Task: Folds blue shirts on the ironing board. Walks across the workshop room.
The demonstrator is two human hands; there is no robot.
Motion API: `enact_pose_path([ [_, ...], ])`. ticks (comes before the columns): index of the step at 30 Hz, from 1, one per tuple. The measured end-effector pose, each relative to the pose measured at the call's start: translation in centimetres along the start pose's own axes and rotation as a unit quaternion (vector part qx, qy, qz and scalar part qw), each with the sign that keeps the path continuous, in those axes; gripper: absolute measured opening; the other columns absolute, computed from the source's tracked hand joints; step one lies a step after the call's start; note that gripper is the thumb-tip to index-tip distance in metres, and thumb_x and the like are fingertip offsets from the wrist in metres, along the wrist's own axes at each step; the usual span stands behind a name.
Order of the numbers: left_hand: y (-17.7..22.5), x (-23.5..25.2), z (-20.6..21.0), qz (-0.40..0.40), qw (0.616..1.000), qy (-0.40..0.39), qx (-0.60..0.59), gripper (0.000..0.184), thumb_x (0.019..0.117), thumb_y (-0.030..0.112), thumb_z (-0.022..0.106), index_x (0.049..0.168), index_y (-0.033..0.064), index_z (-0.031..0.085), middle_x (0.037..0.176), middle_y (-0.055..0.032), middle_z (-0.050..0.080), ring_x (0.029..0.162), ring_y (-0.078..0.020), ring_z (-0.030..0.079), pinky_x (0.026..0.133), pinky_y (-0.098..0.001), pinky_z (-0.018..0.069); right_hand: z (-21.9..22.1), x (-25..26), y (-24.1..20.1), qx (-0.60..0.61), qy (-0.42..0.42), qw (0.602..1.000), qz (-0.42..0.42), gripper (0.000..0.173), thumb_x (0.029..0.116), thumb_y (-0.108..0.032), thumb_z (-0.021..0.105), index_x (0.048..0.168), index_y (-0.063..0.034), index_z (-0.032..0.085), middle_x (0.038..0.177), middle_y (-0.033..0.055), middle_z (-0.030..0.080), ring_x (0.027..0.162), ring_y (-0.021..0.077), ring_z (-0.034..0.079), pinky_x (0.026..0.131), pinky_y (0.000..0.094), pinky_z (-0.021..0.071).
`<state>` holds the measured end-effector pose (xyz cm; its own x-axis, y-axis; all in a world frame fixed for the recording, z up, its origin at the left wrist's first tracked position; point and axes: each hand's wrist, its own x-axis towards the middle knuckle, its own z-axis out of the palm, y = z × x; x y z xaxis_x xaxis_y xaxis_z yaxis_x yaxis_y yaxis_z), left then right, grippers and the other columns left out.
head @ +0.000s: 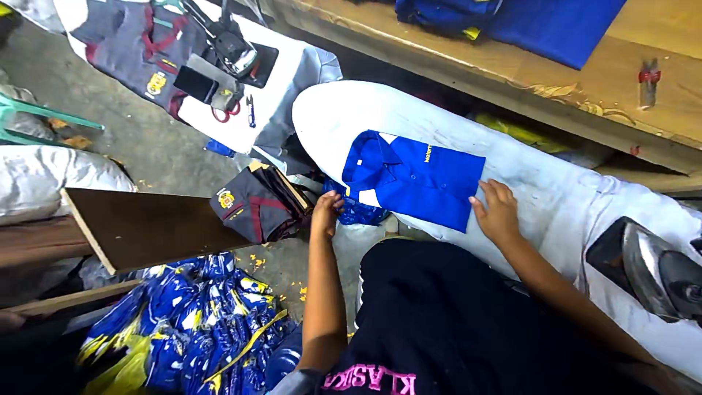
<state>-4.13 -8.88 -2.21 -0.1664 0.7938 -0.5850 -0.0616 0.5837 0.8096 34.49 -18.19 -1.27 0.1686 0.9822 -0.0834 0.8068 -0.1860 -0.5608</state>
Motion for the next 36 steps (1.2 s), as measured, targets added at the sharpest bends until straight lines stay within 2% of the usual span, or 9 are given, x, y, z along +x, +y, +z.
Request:
enact_pose_path([
  [4,-0.8,-0.3,3.0,0.011,0.998,-0.003,0.065,0.042,0.1066,0.015,0.055,0.142,-0.0039,0.044,0.127,-0.0199,0.057,0.099,-0.0211,0.063,0.087,-0.0378,0.0544,5.2,2.8,-0.3,-0.054,0.041,0.989,-0.133,0.059,0.105,-0.04,0.049,0.15,-0.0015,0.051,0.16,0.0301,0.037,0.149,0.0511,0.032,0.115,0.0697,0.028],
  [8,-0.8,0.2,3.6,0.014,0.997,0.021,0.071,0.035,0.102,0.008,0.062,0.131,-0.007,0.05,0.11,-0.0169,0.06,0.084,-0.0167,0.063,0.08,-0.0331,0.0558,8.4,4.0,0.9,-0.09,0.028,0.978,-0.188,0.068,0.1045,-0.053,0.041,0.152,-0.0046,0.05,0.161,0.0289,0.037,0.15,0.05,0.033,0.116,0.0694,0.0267],
  [13,-2.0,1.2,3.1,0.014,0.999,-0.006,0.051,0.035,0.0993,0.006,0.065,0.13,-0.0055,0.053,0.112,-0.016,0.061,0.088,-0.0163,0.062,0.083,-0.033,0.0551,10.2,3.8,2.0,-0.107,0.028,0.976,-0.186,0.068,0.1042,-0.054,0.04,0.152,-0.0065,0.05,0.162,0.0267,0.036,0.151,0.0478,0.032,0.118,0.068,0.0231],
  [15,-2.3,1.3,3.1,0.028,0.999,-0.006,0.029,0.031,0.0983,0.004,0.066,0.126,-0.0045,0.055,0.107,-0.0128,0.062,0.084,-0.0139,0.062,0.08,-0.0317,0.0557,10.3,3.7,1.9,-0.111,0.035,0.975,-0.187,0.069,0.1042,-0.054,0.039,0.152,-0.0059,0.051,0.161,0.027,0.037,0.151,0.0482,0.032,0.118,0.068,0.0239],
  [19,-3.1,1.8,3.8,0.085,0.995,0.057,-0.018,0.02,0.0966,-0.001,0.065,0.114,-0.0056,0.058,0.095,-0.0088,0.061,0.076,-0.0108,0.062,0.075,-0.0291,0.0575,10.4,3.8,1.7,-0.123,0.039,0.975,-0.18,0.068,0.1041,-0.054,0.04,0.152,-0.0069,0.051,0.162,0.026,0.037,0.151,0.0475,0.032,0.119,0.0672,0.0234],
  [26,-3.5,3.3,3.7,0.031,0.998,0.042,-0.032,0.021,0.1047,0.007,0.055,0.122,-0.0053,0.054,0.1,-0.0099,0.058,0.075,-0.0112,0.06,0.073,-0.0292,0.0556,9.2,3.4,0.4,-0.117,0.017,0.984,-0.135,0.066,0.1039,-0.051,0.045,0.153,-0.0077,0.05,0.163,0.0257,0.034,0.153,0.0469,0.028,0.12,0.0687,0.0201],
  [28,-3.1,3.3,3.0,0.03,0.998,0.05,-0.032,0.024,0.1079,0.013,0.049,0.126,-0.0029,0.053,0.103,-0.0094,0.058,0.08,-0.0128,0.058,0.077,-0.0323,0.0535,7.9,3.0,0.0,-0.097,0.031,0.99,-0.099,0.064,0.1052,-0.048,0.043,0.153,-0.0058,0.049,0.163,0.0268,0.035,0.152,0.0479,0.028,0.118,0.0701,0.0211],
  [32,-0.6,2.5,2.6,0.056,0.995,0.085,0.017,0.034,0.1103,0.021,0.045,0.135,-0.0026,0.05,0.121,-0.0149,0.058,0.099,-0.0176,0.06,0.088,-0.0351,0.0516,5.3,2.1,0.6,-0.015,0.082,0.997,-0.002,0.051,0.1057,-0.029,0.049,0.145,0.0034,0.054,0.155,0.0307,0.043,0.145,0.0528,0.037,0.112,0.0717,0.0285],
  [36,2.3,2.6,3.1,0.178,0.972,0.074,0.138,0.043,0.1072,0.024,0.052,0.138,-0.0065,0.05,0.134,-0.0243,0.057,0.117,-0.0271,0.059,0.1,-0.0426,0.0485,4.7,1.5,1.7,-0.016,0.095,0.995,0.015,0.05,0.1053,-0.025,0.048,0.145,0.005,0.053,0.155,0.0316,0.043,0.145,0.052,0.038,0.112,0.0707,0.0299],
])
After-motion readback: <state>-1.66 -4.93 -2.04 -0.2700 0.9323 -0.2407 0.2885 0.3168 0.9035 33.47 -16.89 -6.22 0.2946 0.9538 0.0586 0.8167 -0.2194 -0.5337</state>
